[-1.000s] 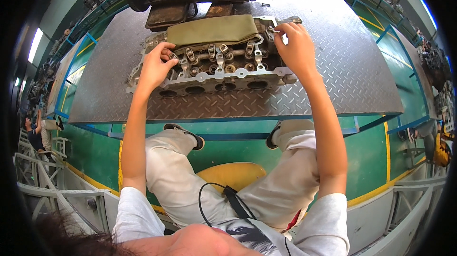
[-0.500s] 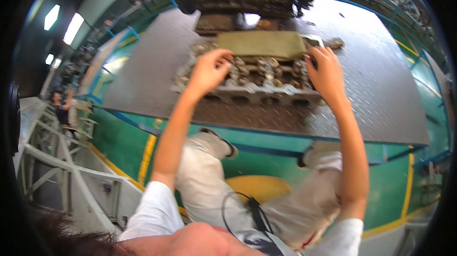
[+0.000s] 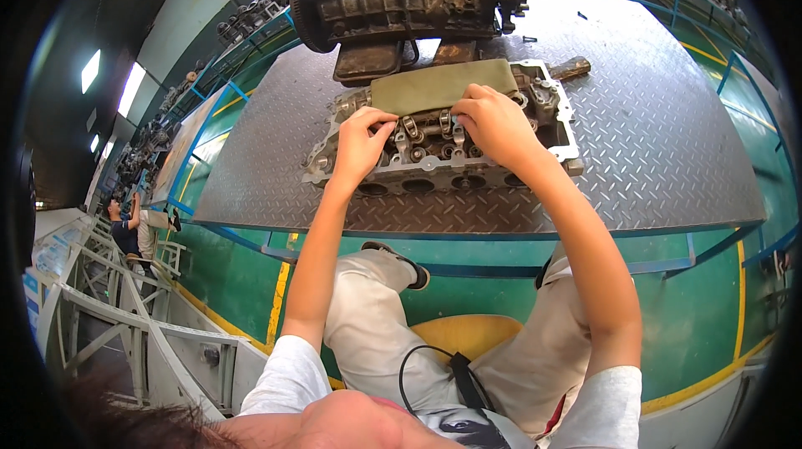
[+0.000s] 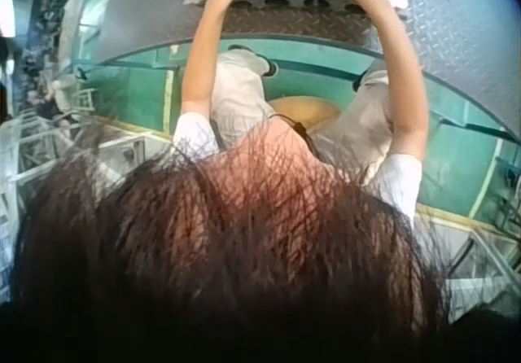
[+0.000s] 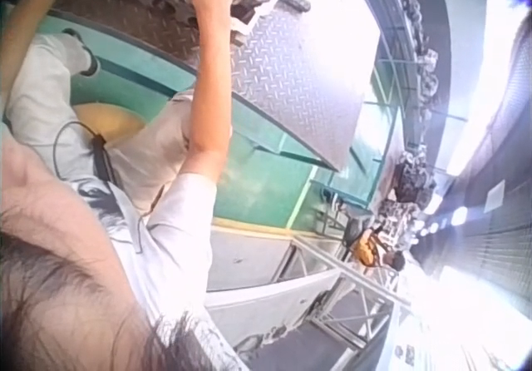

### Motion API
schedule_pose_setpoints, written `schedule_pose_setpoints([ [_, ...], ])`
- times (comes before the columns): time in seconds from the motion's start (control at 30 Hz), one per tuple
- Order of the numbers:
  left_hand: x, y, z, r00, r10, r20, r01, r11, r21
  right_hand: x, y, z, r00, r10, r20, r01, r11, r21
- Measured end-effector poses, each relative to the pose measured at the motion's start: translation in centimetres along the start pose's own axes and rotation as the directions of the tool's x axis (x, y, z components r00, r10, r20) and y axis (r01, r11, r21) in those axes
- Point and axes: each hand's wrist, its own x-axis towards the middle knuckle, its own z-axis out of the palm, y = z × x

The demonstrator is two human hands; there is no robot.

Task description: The person works on an engine head by hand, picking up and inserting small components into the ports while a covering material rests on top of the assembly.

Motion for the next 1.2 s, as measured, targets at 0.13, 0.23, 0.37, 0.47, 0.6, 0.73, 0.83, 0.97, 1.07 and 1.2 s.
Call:
schedule_pose_setpoints([
  [0.13,0.2,-0.6,0.6,0.999,-0.026,-0.048,0.023,0.998,-0.06,0.3,-0.1,0.2,0.997,0.072,0.013,-0.072,0.997,-0.01],
  [0.23,0.1,-0.4,0.8,0.997,-0.053,-0.049,0.051,0.997,-0.053,0.1,0.7,0.9,0.996,0.086,-0.034,-0.088,0.994,-0.061],
  [0.37,0.2,-0.5,0.9,0.997,-0.065,-0.042,0.064,0.997,-0.037,0.1,1.0,1.0,0.997,0.053,-0.054,-0.06,0.988,-0.141],
  [0.47,0.3,-1.0,0.9,0.997,-0.06,-0.047,0.058,0.997,-0.057,0.3,0.6,1.0,0.99,0.116,-0.082,-0.128,0.977,-0.172],
  [0.6,0.1,-1.0,0.3,0.996,-0.036,-0.077,0.035,0.999,-0.006,0.6,-0.2,1.2,0.959,0.277,-0.062,-0.283,0.941,-0.186],
  [0.73,0.1,-1.4,-0.4,0.992,-0.059,-0.11,0.065,0.997,0.052,0.7,0.0,1.7,0.953,0.291,-0.079,-0.301,0.937,-0.179],
  [0.83,0.3,-0.4,0.3,0.997,-0.028,-0.069,0.033,0.997,0.072,0.2,0.4,0.1,0.938,0.332,-0.098,-0.345,0.921,-0.181],
  [0.97,0.0,-2.4,-0.6,0.985,0.161,-0.062,-0.151,0.979,0.134,0.4,2.0,-0.2,0.973,0.09,-0.214,-0.138,0.965,-0.221],
  [1.07,-0.6,-2.6,-2.4,0.992,0.126,0.019,-0.126,0.962,0.242,1.4,1.6,0.2,0.964,0.01,-0.264,-0.066,0.977,-0.204],
  [1.2,-0.1,-2.1,-1.3,0.991,0.074,0.108,-0.092,0.981,0.17,0.5,2.4,-1.2,0.94,0.074,-0.332,-0.147,0.969,-0.2],
])
